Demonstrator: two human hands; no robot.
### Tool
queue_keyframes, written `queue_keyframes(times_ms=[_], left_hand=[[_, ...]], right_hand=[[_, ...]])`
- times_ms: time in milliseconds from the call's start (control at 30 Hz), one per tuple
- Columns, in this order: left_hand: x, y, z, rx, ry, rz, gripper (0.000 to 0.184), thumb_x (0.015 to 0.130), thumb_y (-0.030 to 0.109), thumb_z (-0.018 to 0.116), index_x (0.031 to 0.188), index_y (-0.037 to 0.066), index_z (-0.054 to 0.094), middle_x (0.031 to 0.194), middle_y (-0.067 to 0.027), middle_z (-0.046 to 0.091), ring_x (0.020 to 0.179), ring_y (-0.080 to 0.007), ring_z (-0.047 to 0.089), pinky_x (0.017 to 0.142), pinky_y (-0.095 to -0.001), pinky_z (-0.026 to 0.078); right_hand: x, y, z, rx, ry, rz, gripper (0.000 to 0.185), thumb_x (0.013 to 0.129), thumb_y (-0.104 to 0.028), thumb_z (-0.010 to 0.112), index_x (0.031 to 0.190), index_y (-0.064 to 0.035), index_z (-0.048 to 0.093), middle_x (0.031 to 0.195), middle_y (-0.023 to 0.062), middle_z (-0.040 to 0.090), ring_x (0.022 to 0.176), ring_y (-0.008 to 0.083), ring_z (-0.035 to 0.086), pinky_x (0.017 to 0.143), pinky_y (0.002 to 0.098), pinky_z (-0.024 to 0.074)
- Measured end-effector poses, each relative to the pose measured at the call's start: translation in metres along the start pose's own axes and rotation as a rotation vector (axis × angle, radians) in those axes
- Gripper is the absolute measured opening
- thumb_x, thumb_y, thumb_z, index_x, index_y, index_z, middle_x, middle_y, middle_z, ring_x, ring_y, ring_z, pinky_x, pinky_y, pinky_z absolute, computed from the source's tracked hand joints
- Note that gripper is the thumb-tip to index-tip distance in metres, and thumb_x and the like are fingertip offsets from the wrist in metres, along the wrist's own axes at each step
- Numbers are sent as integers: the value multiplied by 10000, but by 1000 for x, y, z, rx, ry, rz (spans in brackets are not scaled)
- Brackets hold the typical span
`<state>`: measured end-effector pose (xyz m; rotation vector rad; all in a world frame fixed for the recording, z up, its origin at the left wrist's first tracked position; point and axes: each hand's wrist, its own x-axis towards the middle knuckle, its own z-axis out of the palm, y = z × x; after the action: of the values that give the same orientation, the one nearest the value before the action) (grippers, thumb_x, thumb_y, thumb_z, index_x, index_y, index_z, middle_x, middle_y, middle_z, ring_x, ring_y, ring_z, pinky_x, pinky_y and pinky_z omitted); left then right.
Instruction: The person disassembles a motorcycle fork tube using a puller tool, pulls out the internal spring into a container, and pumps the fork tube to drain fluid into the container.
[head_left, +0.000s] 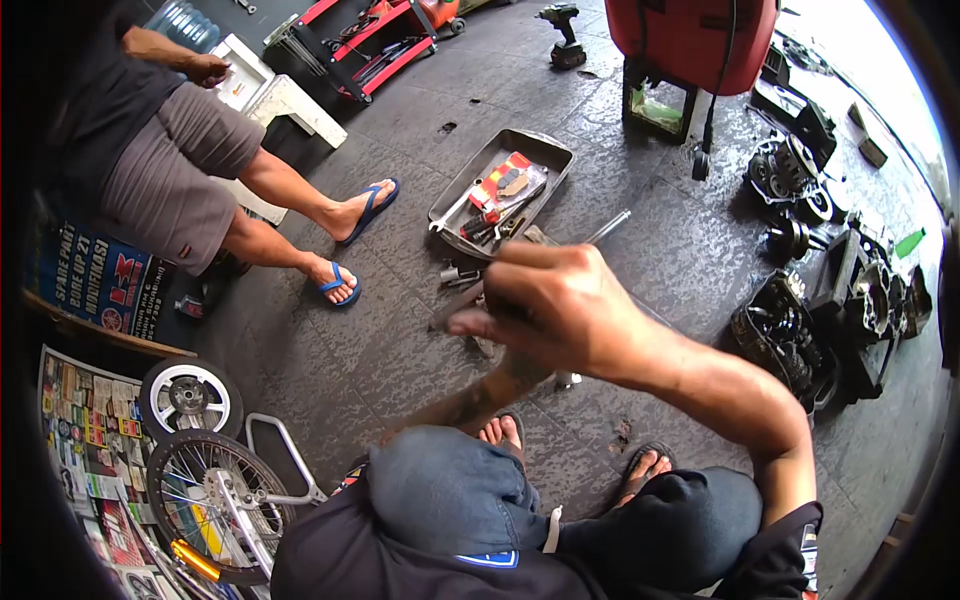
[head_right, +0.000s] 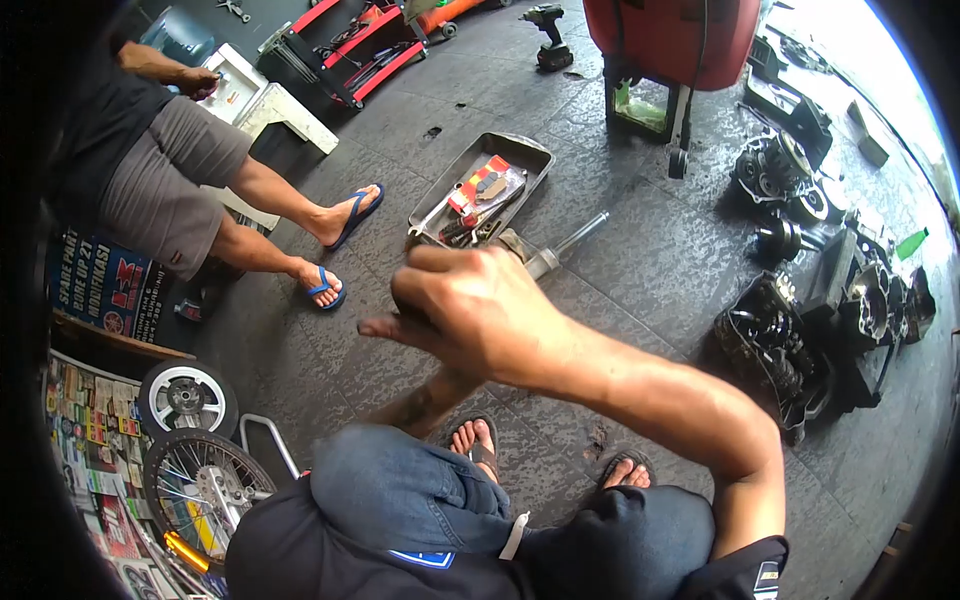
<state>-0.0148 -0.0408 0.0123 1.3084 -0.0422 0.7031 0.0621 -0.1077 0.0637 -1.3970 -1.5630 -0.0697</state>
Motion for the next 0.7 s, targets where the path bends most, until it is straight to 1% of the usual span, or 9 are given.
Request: queue_keyframes(times_ms=[33, 133, 167, 300, 333, 400, 600, 667, 700], left_hand=[[-1, 2, 0, -14, -9, 2, 235, 855, 66, 651, 985, 49, 456, 858, -31, 561, 812, -105, 570, 732, -279, 480], [-5, 9, 0, -54, -41, 16, 244, 853, 75, 654, 994, 50, 456, 866, -29, 558, 822, -104, 568, 742, -280, 476], [-6, 12, 2, -76, -54, 24, 247, 853, 78, 655, 997, 50, 457, 869, -29, 557, 825, -104, 567, 745, -280, 475], [-16, 29, 1, -148, -78, 66, 260, 850, 90, 660, 1009, 51, 458, 880, -26, 554, 839, -102, 563, 757, -281, 471], [-20, 30, -2, -160, -46, 71, 263, 850, 93, 661, 1012, 51, 458, 883, -26, 553, 842, -102, 563, 760, -281, 470], [-26, 36, -2, -182, -55, 84, 270, 848, 99, 663, 1018, 51, 458, 888, -25, 551, 849, -101, 561, 767, -281, 468], [-31, 40, -10, -195, -57, 78, 292, 845, 118, 670, 1037, 53, 460, 905, -21, 546, 870, -100, 556, 785, -282, 461], [-32, 42, -14, -193, -42, 59, 299, 843, 124, 672, 1043, 53, 460, 910, -20, 544, 877, -99, 554, 792, -283, 459], [-35, 45, -14, -195, -47, 62, 303, 843, 127, 673, 1046, 53, 461, 913, -19, 544, 880, -99, 553, 795, -283, 458]], right_hand=[[-2, -1, 1, -60, 6, -19, 415, 814, -343, 713, 604, -49, 511, 630, 70, 486, 496, 260, 549, 455, 377, 455], [-5, -3, 2, -60, 39, -32, 441, 807, -353, 722, 570, -60, 492, 577, 55, 461, 468, 243, 540, 439, 371, 450], [-3, -1, 4, -71, 90, -92, 438, 790, -326, 748, 551, -76, 479, 531, 35, 426, 417, 215, 505, 390, 350, 420], [7, -15, -6, -111, 99, -200, 443, 742, -268, 798, 537, -103, 442, 512, 7, 375, 369, 159, 441, 326, 311, 365], [5, -24, -2, -60, 65, -167, 443, 742, -268, 798, 537, -103, 442, 512, 7, 375, 369, 159, 441, 326, 311, 365], [14, -31, -10, -69, 100, -198, 371, 695, -244, 814, 535, -80, 523, 500, 16, 431, 385, 156, 462, 352, 310, 321], [13, -23, -1, -77, 105, -177, 298, 718, -141, 786, 553, -72, 548, 504, 17, 436, 382, 155, 461, 356, 312, 331], [12, -20, 4, -18, 84, -146, 324, 720, -116, 779, 539, -66, 515, 512, 31, 438, 383, 172, 454, 357, 316, 333], [7, -11, 10, -88, 84, -137, 382, 725, -143, 788, 536, -84, 461, 512, 20, 398, 372, 159, 447, 346, 312, 355]])
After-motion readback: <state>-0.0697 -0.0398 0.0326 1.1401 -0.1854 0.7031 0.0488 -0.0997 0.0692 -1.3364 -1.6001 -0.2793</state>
